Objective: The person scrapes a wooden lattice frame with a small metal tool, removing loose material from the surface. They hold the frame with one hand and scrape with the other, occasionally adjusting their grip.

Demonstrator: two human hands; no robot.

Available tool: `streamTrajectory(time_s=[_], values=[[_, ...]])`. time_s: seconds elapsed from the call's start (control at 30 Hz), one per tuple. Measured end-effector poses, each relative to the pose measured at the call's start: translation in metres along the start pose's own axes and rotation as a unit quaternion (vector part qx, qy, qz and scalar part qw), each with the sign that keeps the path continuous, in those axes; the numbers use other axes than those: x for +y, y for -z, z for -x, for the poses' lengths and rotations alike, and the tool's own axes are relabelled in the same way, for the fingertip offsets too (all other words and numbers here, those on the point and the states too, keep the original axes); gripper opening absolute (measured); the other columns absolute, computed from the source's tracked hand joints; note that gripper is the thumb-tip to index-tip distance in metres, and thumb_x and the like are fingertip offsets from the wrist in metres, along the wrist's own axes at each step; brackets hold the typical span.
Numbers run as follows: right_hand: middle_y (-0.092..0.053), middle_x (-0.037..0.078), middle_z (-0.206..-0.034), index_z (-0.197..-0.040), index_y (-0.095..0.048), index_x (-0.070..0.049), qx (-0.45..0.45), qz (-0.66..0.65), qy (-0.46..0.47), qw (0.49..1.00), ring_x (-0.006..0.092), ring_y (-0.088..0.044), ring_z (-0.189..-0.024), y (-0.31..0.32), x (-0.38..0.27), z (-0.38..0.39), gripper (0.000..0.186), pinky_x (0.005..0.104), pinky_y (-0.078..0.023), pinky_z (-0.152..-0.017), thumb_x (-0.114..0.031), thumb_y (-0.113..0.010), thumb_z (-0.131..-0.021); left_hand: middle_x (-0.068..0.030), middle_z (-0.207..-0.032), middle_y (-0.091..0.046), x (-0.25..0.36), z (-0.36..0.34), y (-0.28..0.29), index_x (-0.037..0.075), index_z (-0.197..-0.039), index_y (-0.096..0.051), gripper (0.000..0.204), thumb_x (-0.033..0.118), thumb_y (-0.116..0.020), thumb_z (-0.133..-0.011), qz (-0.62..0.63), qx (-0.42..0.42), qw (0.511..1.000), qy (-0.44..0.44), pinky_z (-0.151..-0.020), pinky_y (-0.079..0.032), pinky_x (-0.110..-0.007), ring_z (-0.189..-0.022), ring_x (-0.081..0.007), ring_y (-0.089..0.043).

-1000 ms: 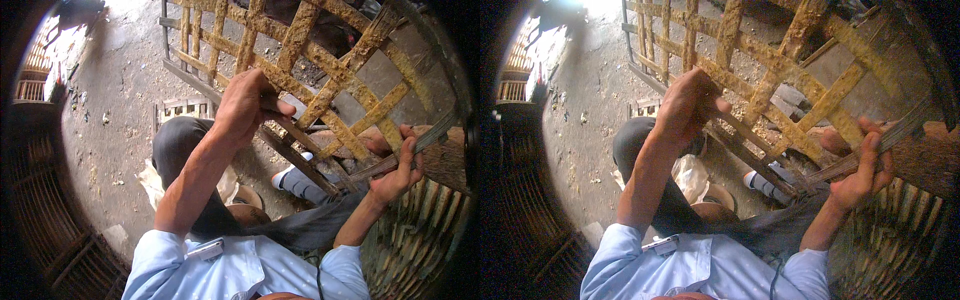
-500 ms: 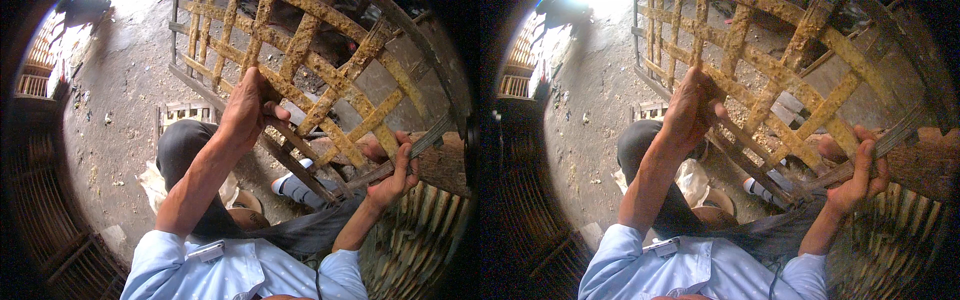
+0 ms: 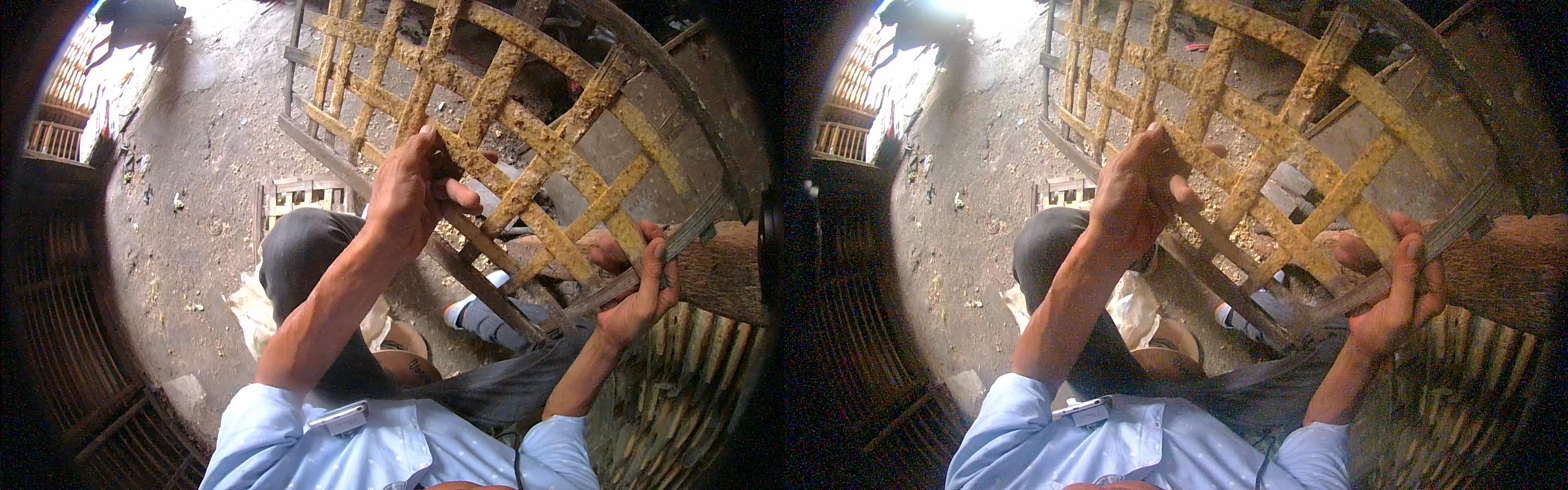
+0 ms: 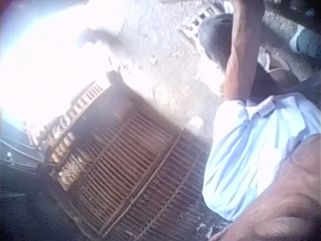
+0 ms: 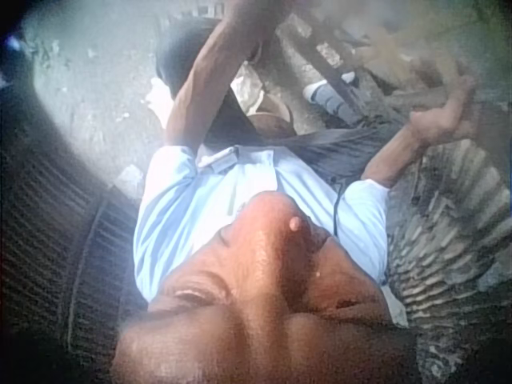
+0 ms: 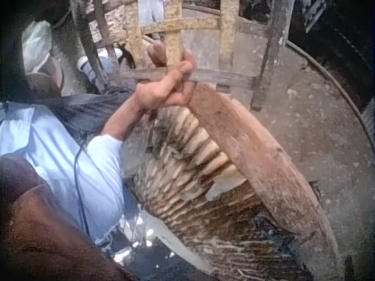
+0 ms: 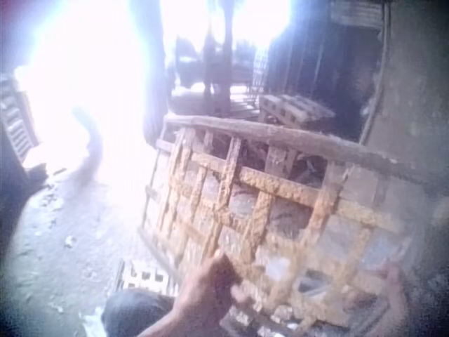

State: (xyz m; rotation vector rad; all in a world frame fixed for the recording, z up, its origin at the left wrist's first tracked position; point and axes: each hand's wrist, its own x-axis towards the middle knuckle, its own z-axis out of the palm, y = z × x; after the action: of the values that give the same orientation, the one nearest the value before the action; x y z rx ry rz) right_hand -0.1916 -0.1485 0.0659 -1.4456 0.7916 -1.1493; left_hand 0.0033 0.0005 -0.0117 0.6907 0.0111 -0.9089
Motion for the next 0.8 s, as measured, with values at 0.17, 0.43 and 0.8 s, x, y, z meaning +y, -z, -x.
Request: streamTrajectory(time_s=[0.17, 0.43, 0.8], values=[[-0.065, 0.016, -0.105, -0.109, -0.056, 0.004, 0.000, 0.003, 0.005, 1.000, 0.0285, -0.066, -0.056, 0.002, 0.003, -0.002, 0.029, 0.0366, -0.061, -0.046, -0.021, -0.061, -0.095, -0.0120, -0.087, -0.053, 0.003, 0.003, -0.002, 0.001, -0.105, -0.039, 0.034, 0.034, -0.033, -0.103, -0.033, 0.016, 0.999, 0.010, -0.055, -0.062, -0.035, -0.059, -0.0208, -0.067], [-0.064, 0.016, -0.107, -0.107, -0.059, 0.004, -0.017, 0.000, -0.002, 1.000, 0.0249, -0.067, -0.081, 0.011, 0.004, 0.003, 0.027, 0.0356, -0.061, -0.050, -0.020, -0.061, -0.095, -0.0221, -0.100, -0.066, 0.009, 0.006, -0.002, 0.000, -0.102, -0.042, 0.030, 0.028, -0.033, -0.103, -0.044, -0.015, 0.999, -0.001, -0.052, -0.060, -0.034, -0.058, -0.0160, -0.065], [-0.065, 0.016, -0.104, -0.104, -0.062, 0.004, -0.022, -0.006, -0.011, 1.000, 0.0229, -0.066, -0.081, 0.009, 0.002, 0.000, 0.027, 0.0359, -0.061, -0.056, -0.021, -0.060, -0.096, -0.0079, -0.079, -0.061, 0.003, 0.008, -0.007, 0.004, -0.096, -0.052, 0.028, 0.032, -0.052, -0.100, -0.031, -0.006, 0.999, 0.041, -0.050, -0.054, -0.027, -0.058, -0.0131, -0.062]])
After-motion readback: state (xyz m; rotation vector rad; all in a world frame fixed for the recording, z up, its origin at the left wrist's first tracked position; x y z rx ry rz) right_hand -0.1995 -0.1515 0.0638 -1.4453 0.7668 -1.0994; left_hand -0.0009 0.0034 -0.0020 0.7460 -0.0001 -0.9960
